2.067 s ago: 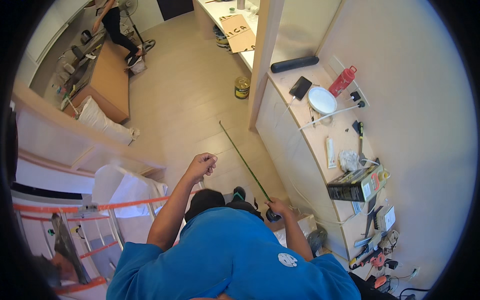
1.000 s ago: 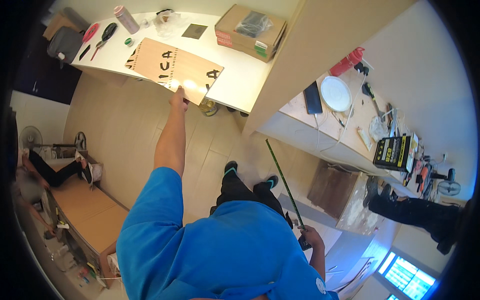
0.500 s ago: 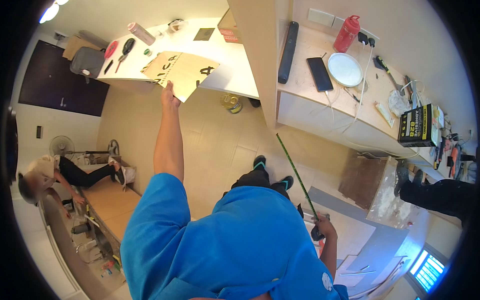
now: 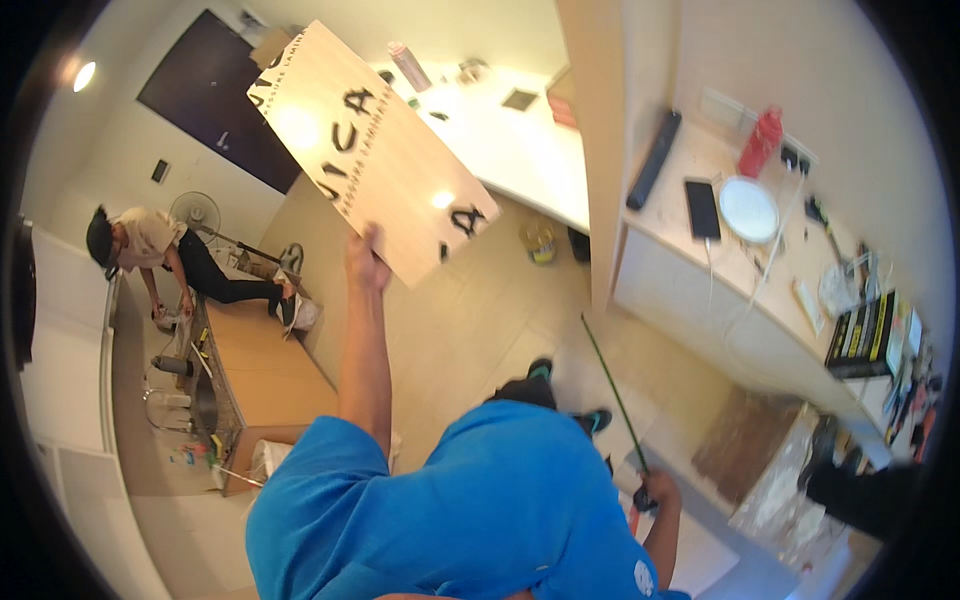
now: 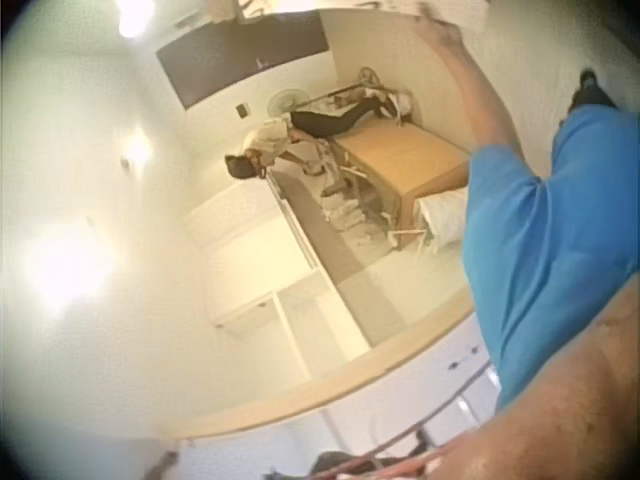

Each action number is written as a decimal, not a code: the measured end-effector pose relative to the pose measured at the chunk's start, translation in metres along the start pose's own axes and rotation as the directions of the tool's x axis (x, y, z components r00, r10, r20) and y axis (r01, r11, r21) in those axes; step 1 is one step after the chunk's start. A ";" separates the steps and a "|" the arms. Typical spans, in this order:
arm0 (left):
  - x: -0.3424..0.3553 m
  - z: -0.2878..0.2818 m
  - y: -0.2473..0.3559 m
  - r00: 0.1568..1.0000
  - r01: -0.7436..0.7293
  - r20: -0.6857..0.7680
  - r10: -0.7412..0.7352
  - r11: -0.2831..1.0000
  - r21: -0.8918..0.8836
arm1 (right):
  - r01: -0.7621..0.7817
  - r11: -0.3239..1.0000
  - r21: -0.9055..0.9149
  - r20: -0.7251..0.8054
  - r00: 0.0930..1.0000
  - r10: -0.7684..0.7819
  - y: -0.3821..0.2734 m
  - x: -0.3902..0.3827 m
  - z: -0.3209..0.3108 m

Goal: The person measures a ceiling recess with a tape measure, then positions and secures a flexible LED strip along the curved ceiling edge. They handle a cardboard sheet to align or protect the area while installing the strip.

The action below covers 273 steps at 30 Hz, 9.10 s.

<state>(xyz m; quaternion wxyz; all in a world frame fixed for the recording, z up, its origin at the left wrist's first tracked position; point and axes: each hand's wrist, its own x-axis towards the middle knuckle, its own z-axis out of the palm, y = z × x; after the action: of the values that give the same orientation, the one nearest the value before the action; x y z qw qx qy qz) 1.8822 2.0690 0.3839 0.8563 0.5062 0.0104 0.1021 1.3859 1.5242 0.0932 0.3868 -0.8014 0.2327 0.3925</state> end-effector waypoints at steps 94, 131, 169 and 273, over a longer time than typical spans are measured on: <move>0.114 0.206 -0.087 -0.910 0.355 0.222 0.349 0.384 0.852 | 0.706 0.238 0.667 0.109 -0.408 0.906 -0.867 0.277 0.373; -0.290 0.386 0.067 -0.758 -0.463 -0.409 0.508 0.024 0.886 | 0.738 0.516 0.434 -0.090 -0.535 0.840 -0.408 -0.363 0.230; -0.804 0.607 0.241 -0.978 -0.182 -0.140 0.157 -0.295 0.938 | 0.920 0.385 0.071 -0.686 -0.235 0.689 -0.069 -0.941 0.032; -0.831 1.581 0.131 0.568 0.159 0.822 0.031 0.976 -0.146 | 1.000 0.028 -0.014 -0.999 -0.013 -0.035 0.562 -1.061 -1.146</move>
<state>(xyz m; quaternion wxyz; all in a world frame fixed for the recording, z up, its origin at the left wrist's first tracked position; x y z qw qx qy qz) 1.2390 0.6088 1.1968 0.8135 0.4045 -0.3795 -0.1748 0.9009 0.3451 1.1555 0.6649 -0.5387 0.0972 -0.5081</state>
